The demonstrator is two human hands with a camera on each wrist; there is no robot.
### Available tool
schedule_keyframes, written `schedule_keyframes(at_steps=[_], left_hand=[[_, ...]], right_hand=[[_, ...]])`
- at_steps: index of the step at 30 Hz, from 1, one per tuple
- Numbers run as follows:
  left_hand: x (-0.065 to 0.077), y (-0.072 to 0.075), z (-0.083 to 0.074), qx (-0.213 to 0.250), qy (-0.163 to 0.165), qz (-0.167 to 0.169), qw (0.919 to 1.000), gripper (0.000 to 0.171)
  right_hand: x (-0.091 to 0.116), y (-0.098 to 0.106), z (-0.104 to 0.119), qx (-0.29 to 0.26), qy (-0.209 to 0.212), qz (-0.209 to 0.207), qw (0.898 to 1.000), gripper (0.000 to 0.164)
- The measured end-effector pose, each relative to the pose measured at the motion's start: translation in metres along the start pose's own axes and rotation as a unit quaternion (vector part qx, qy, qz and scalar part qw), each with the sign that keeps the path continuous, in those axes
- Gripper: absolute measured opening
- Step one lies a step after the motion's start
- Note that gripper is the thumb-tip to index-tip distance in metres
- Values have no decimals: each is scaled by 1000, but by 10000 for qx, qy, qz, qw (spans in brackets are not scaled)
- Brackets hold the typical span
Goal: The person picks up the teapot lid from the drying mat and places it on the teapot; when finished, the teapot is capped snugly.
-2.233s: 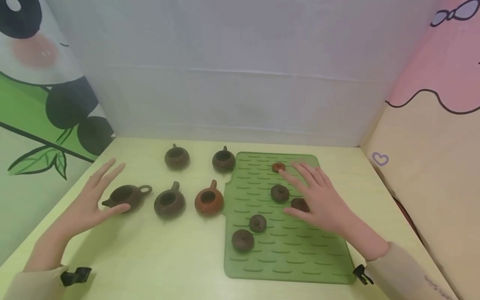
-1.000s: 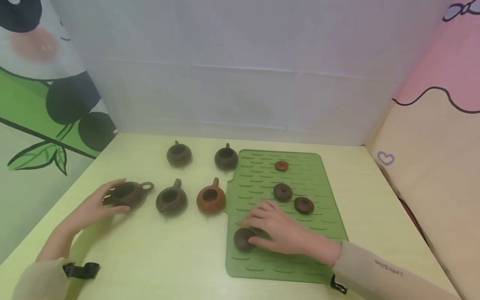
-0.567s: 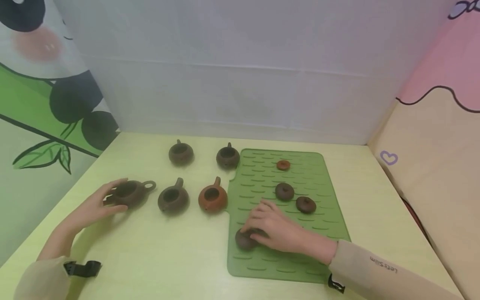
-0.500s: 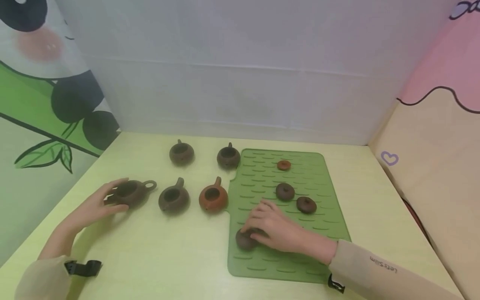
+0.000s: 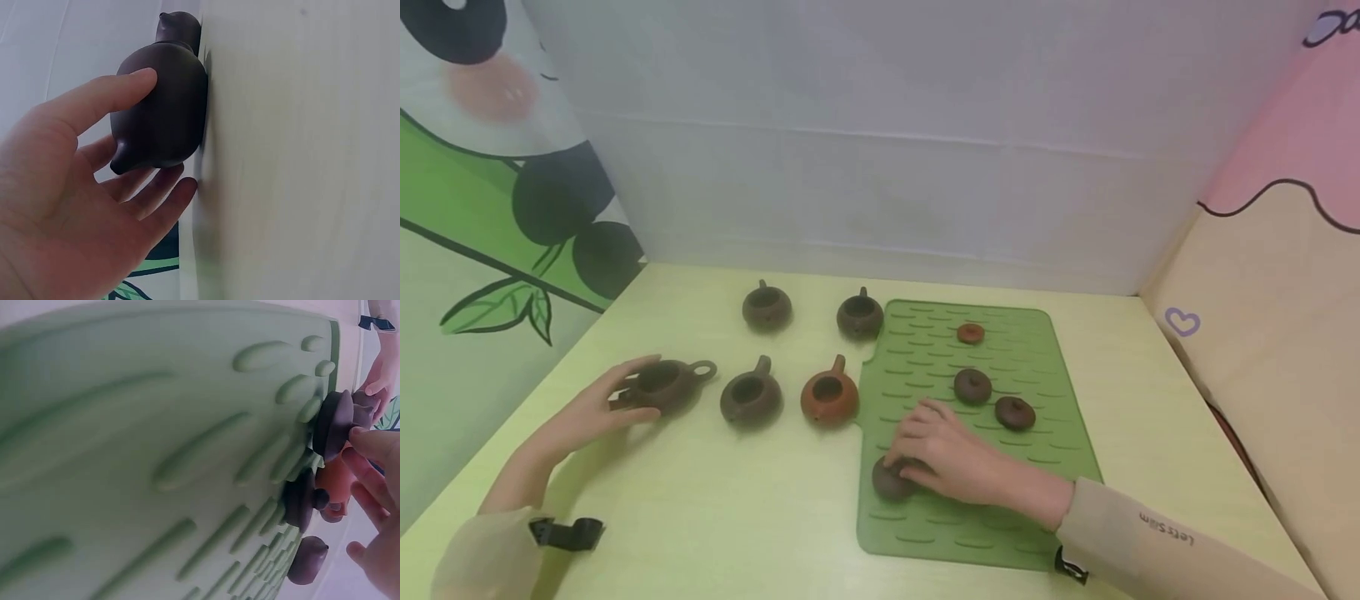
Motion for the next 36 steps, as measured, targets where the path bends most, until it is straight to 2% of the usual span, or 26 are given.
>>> schedule_keyframes(at_steps=[5,8,13,19,23,30,36], left_hand=[[4,-1,12,402,128,153,9990,84],[7,2,19,603,204,132,9979,78],[11,8,30,673,460,22,9967,62],[8,9,33,658,329,-144,9972,53],[9,9,32,676,299,-195,9971,51],[13,10,31,473,397,-147,9980,61],[14,5,29,353,551,-48,9978,65]], right_hand=[[-9,9,6,236,228,-39,9995,18],[-18,17,9,343,342,-52,9988,17],[-41,35,12,420,420,-51,9982,17],[-83,58,11,417,422,-166,9981,16],[-117,66,8,376,375,-337,9980,15],[-171,66,15,424,545,-484,9964,14],[-208,62,13,293,402,-500,9975,14]])
Point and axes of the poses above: each hand's wrist, its own x-axis away from the middle knuckle, its own y-axis out of the back of the hand, z = x × y, the point moved 9 cm from there along -x, towards the middle knuckle, and after that the axes turned 8 degrees about -x, right-handed, at the moved point
